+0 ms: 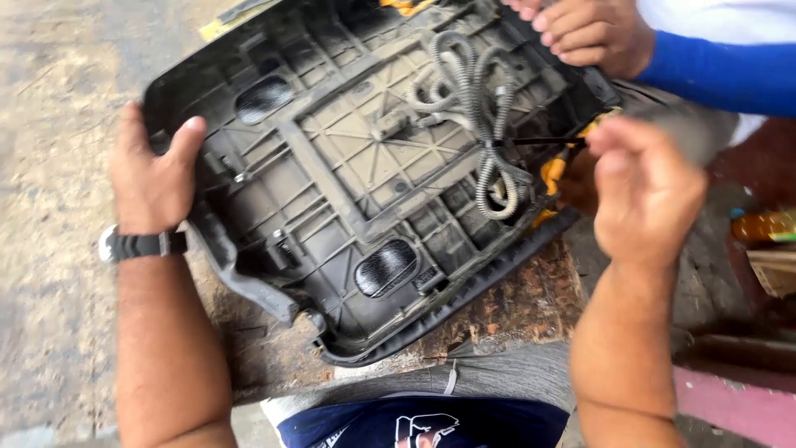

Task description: Repairing or reupholstering a motorcycle seat by tucking the cover into the plastic base using hands and a screwdriver.

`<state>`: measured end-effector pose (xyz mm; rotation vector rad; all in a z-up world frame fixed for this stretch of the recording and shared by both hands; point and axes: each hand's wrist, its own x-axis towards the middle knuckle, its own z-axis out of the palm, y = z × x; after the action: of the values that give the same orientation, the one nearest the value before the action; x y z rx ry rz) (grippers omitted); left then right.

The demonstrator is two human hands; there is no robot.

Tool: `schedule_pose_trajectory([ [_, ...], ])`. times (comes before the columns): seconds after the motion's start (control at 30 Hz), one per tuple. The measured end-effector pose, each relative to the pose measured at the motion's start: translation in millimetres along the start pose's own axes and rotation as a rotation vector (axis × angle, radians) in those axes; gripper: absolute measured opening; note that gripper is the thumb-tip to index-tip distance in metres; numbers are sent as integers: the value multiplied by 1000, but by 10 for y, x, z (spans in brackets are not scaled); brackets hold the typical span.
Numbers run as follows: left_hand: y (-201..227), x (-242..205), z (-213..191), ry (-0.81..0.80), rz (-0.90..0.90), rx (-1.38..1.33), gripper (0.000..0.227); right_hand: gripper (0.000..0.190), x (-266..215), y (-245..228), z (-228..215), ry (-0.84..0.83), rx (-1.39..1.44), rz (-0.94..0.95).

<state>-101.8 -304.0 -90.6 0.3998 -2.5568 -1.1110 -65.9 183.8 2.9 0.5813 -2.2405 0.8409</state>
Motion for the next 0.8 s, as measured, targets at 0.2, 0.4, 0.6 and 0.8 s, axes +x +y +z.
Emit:
schedule_pose_trajectory([
  [0.2, -83, 25, 42, 82, 49, -109, 63, 51, -656, 369, 379, -8, 144, 185],
  [0.4, -1, 4, 10, 25, -98, -92, 92, 47, -710, 480, 487, 58, 54, 67],
  [0.6, 2, -10, 1, 35, -45, -119, 87, 35, -744, 586, 510, 32, 25, 50],
  [0.8, -28, 3, 20, 10, -64, -95, 92, 33, -724, 521, 505, 41, 18, 83],
])
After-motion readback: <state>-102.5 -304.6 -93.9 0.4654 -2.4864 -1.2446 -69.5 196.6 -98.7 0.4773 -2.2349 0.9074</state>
